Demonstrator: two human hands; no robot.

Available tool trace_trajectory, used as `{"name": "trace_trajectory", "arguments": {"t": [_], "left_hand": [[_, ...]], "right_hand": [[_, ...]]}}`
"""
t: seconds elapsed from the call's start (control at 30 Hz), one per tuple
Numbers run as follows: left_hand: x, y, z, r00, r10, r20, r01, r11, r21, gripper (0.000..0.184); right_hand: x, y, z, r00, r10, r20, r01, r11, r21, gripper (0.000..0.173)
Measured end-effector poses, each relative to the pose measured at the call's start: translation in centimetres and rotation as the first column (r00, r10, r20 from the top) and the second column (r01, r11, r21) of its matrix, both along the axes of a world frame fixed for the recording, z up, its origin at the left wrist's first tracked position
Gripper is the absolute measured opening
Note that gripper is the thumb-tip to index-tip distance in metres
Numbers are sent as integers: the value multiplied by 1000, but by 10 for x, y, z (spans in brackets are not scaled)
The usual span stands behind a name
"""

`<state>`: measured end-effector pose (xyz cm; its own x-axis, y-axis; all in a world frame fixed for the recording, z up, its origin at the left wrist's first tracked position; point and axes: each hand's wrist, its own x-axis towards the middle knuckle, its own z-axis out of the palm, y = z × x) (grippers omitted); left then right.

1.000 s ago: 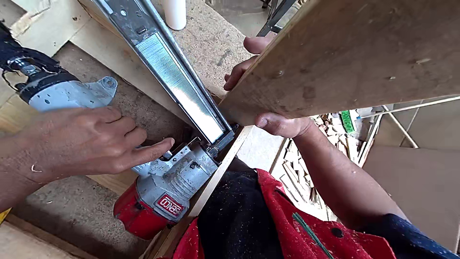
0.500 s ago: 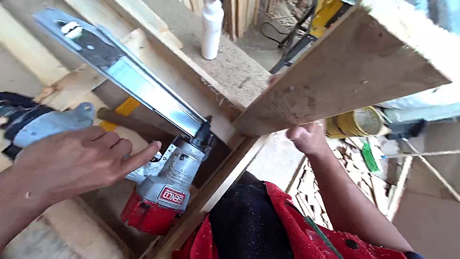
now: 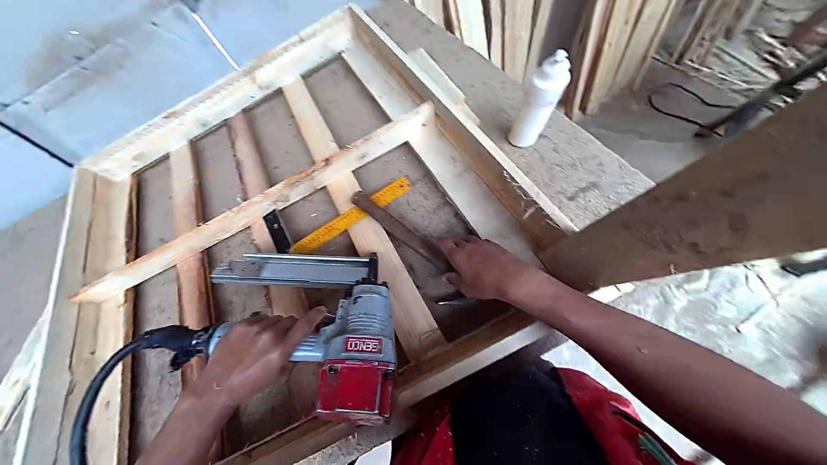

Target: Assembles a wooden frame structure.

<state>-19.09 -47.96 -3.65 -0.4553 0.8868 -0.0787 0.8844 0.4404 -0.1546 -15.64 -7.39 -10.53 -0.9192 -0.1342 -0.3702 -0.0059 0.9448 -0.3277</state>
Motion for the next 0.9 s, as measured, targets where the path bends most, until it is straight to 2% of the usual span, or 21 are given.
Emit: {"name": "trace_trajectory", "arguments": {"t": [0.07,0.13,0.17,0.2,0.23,0.3,0.37,0.4,0.47,0.57,0.63,0.73,0.83,0.9], "left_hand": [[0,-1,5,977,104,187,-99,994,-36,61],[-7,-2,26,837,294,462,-274,955,-111,60],[-16,-2,39,769,348,536,-335,934,-126,62],[-30,-1,49,774,344,531,-345,933,-102,58],[-48,2,55,841,305,447,-318,947,-48,48],[-98,16,54,964,213,156,-211,977,-29,31],[-152,26,31,986,163,-32,-166,971,-169,39],[-174,28,15,986,159,-52,-167,948,-271,47],[-206,32,-17,989,147,-11,-135,867,-479,55],[-238,37,-53,999,-27,25,37,780,-625,37],[-255,32,-56,992,-113,57,122,736,-666,30],[-262,25,-30,995,-82,49,94,756,-647,26],[-261,31,46,997,-42,-68,-14,753,-658,23],[-268,29,102,998,-36,-60,-12,756,-654,29]], "right_hand": [[3,-4,6,998,-8,-64,7,1000,-6,62],[12,-5,8,996,-24,-81,21,999,-39,65],[18,-3,9,998,-40,-52,37,998,-59,69],[24,-1,9,998,-56,-21,54,996,-77,71],[32,0,8,998,-68,-2,67,993,-98,71],[53,0,3,994,-65,-84,50,984,-169,67],[76,0,5,962,-30,-270,-44,963,-265,56],[85,1,9,938,-11,-346,-103,946,-308,51],[102,15,19,931,-8,-365,-141,914,-381,46],[141,50,37,898,-158,-410,-35,905,-425,41],[182,63,50,786,-274,-554,28,911,-411,33],[218,77,65,650,-360,-670,98,913,-395,25],[226,83,90,539,-378,-753,164,924,-346,14],[232,93,107,486,-328,-810,231,942,-243,16]]}}
